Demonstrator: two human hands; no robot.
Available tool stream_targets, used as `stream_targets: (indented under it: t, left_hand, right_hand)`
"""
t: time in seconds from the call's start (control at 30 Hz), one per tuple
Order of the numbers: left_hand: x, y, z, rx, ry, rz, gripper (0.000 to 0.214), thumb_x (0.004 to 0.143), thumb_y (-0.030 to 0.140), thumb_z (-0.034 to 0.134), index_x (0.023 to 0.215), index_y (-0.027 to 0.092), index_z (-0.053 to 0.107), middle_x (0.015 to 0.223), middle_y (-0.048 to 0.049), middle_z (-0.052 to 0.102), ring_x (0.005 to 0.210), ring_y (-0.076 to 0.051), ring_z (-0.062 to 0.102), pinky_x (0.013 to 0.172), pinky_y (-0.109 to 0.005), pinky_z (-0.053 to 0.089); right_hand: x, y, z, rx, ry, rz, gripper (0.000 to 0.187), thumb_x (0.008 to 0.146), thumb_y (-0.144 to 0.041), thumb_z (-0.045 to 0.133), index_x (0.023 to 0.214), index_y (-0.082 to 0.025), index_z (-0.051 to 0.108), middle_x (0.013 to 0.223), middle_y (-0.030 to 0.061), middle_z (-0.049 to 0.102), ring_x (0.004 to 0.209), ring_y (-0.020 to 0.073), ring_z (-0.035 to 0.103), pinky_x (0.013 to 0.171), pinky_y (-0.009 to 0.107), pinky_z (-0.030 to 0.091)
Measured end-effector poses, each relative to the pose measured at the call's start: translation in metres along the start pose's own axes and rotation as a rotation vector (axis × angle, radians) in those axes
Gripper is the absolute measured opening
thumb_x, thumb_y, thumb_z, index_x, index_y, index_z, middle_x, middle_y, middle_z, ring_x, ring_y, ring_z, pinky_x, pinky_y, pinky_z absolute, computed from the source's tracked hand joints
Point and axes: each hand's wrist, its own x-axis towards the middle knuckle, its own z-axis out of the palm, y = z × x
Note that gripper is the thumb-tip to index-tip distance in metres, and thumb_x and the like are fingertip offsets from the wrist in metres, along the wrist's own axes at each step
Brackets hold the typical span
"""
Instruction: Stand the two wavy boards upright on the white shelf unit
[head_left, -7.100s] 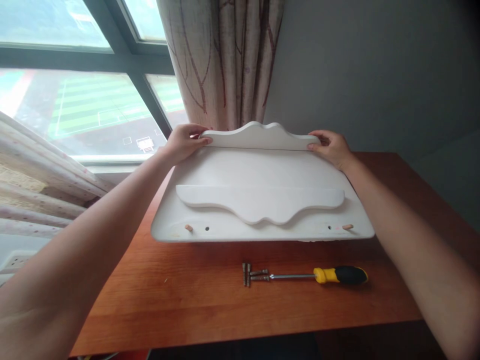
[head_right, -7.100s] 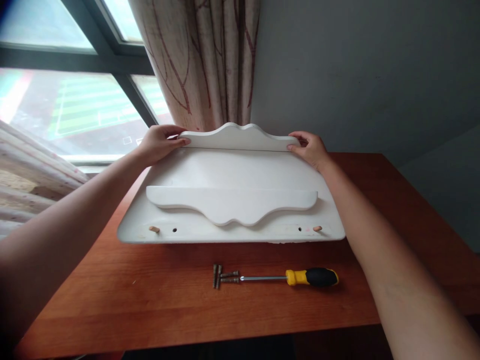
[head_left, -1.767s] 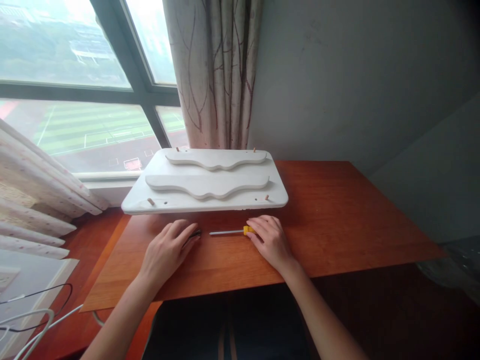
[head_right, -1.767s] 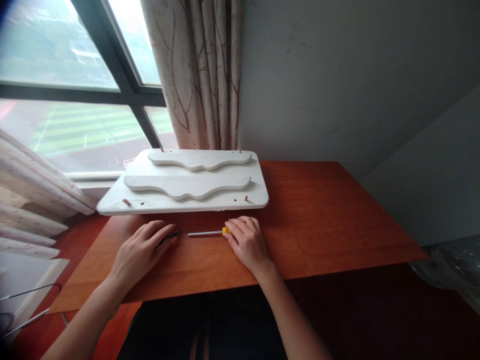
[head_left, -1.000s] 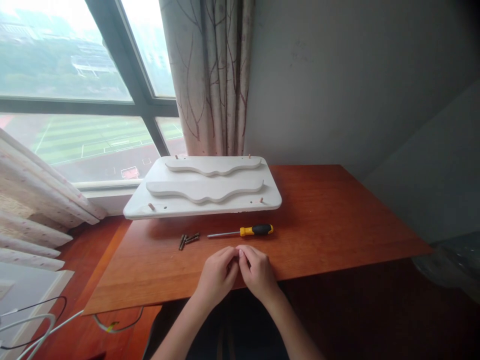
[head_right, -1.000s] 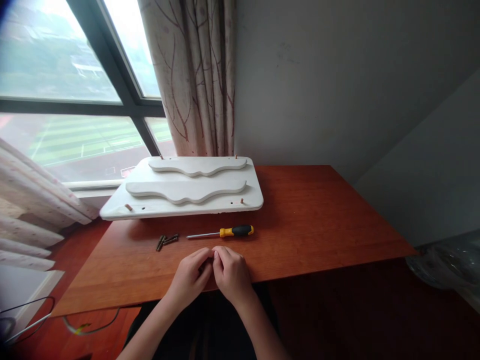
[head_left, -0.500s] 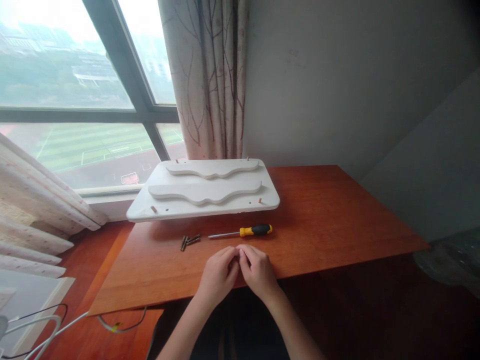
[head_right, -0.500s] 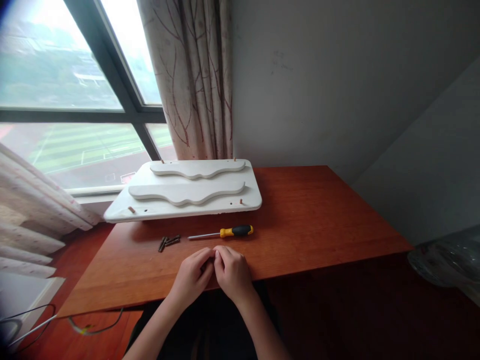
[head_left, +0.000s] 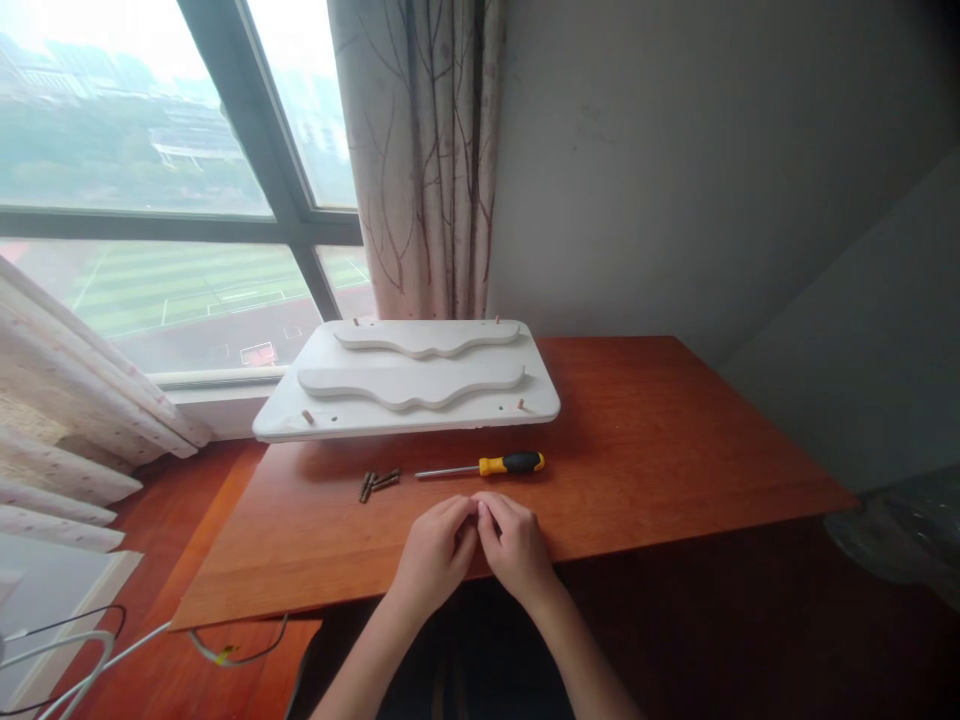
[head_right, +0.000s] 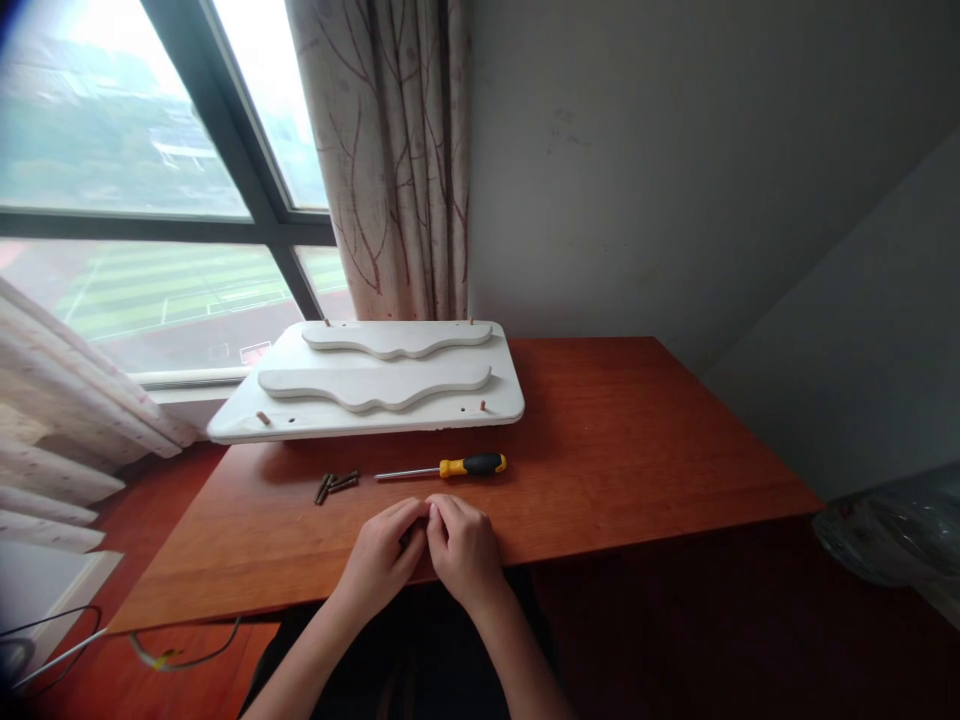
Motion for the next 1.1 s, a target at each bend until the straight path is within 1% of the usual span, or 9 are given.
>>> stream_targets:
  t: [0.27, 0.43, 0.67, 1.1]
  left_hand:
    - [-0.0005, -0.0029, 0.0022, 0.01, -0.004, 0.003, 0.015, 0.092, 0.016, 0.045, 0.079, 0.02, 0.052, 0.075, -0.0032, 0.06, 0.068, -0.016, 0.056, 0.064, -0.026, 0.041]
    - [-0.0004, -0.0019, 0.0017, 0.008, -0.01, 0.0, 0.014, 0.091, 0.016, 0.044, 0.08, 0.02, 0.052, 0.074, -0.0033, 0.059, 0.068, -0.017, 0.056, 0.064, -0.027, 0.041]
    - [0.0027, -0.0052, 0.0022, -0.032, -0.025, -0.025, 0.015, 0.091, 0.016, 0.045, 0.08, 0.02, 0.055, 0.075, -0.0036, 0.06, 0.068, -0.016, 0.056, 0.064, -0.026, 0.042]
    - [0.0038, -0.0043, 0.0005, -0.107, -0.038, -0.056, 0.014, 0.09, 0.016, 0.047, 0.079, 0.019, 0.055, 0.075, -0.0032, 0.061, 0.067, -0.016, 0.056, 0.065, -0.026, 0.04]
  right_hand:
    - [-0.0001, 0.0012, 0.0001, 0.006, -0.008, 0.004, 0.026, 0.098, -0.017, 0.04, 0.093, -0.021, 0.066, 0.089, 0.0057, 0.072, 0.083, 0.0184, 0.069, 0.077, 0.027, 0.051]
    - [0.0006, -0.0009, -0.0007, -0.009, 0.007, -0.013, 0.026, 0.098, -0.016, 0.041, 0.094, -0.021, 0.066, 0.087, 0.005, 0.072, 0.081, 0.0169, 0.069, 0.075, 0.026, 0.052]
    - [0.0006, 0.0, -0.0005, 0.012, 0.007, 0.001, 0.026, 0.098, -0.016, 0.04, 0.095, -0.021, 0.066, 0.09, 0.0059, 0.072, 0.083, 0.0185, 0.07, 0.076, 0.027, 0.052]
    - [0.0032, -0.002, -0.0028, 0.047, 0.002, 0.027, 0.026, 0.099, -0.017, 0.041, 0.096, -0.021, 0.066, 0.092, 0.005, 0.072, 0.083, 0.0179, 0.069, 0.076, 0.026, 0.05]
